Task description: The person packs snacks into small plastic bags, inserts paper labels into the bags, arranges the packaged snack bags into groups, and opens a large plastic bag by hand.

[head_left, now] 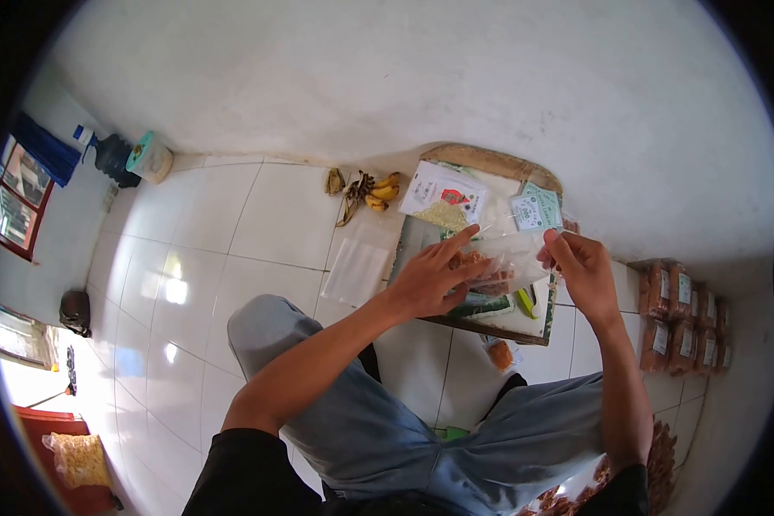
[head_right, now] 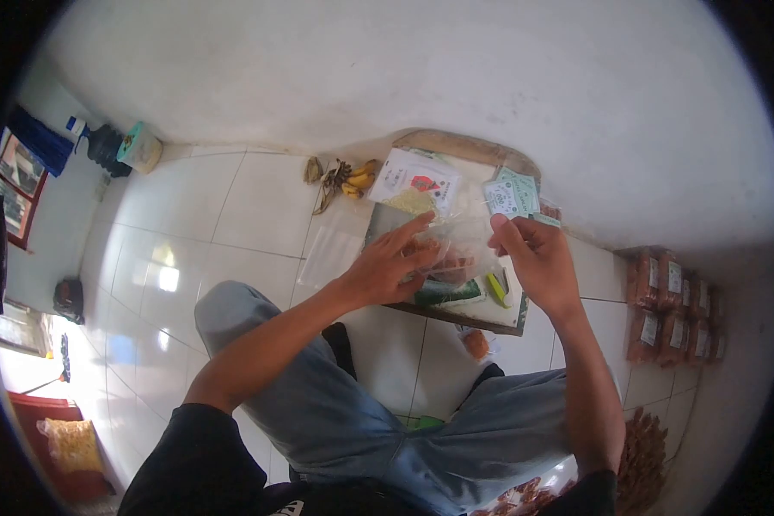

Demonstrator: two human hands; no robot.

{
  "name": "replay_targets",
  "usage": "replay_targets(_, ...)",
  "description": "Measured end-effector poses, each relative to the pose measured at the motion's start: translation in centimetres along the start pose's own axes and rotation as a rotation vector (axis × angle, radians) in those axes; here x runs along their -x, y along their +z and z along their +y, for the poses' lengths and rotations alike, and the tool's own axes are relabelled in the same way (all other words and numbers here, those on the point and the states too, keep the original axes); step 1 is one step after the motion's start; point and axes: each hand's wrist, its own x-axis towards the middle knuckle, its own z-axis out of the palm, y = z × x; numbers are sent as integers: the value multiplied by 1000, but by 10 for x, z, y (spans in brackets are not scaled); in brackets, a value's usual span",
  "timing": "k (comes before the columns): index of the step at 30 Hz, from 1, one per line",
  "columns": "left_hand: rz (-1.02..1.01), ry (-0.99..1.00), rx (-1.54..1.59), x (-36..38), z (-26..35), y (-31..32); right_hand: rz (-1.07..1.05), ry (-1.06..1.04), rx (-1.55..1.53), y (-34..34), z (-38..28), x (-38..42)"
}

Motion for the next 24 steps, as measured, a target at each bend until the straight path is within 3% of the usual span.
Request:
replay_targets(4,-34,-45,31,0,-2,1,-208,-225,-11,-11,15,5)
replay_targets(7,-85,-74,79,2,-3,1,-354,-309,376,-16,14,10)
replay_targets(10,-60,-21,61,1,-6,5,-340,-439,310,-9,34,4)
replay_targets(17,-86,-81,116,-1,-2,6,-302,-478,259,2,48,-3)
replay_targets(19,-106,-93,127,-2,-1,5,-307,-601,159,9,56,-5)
replay_targets(24,-145,-91,138,-4,3,1,-302,-590,213,18,50,-8)
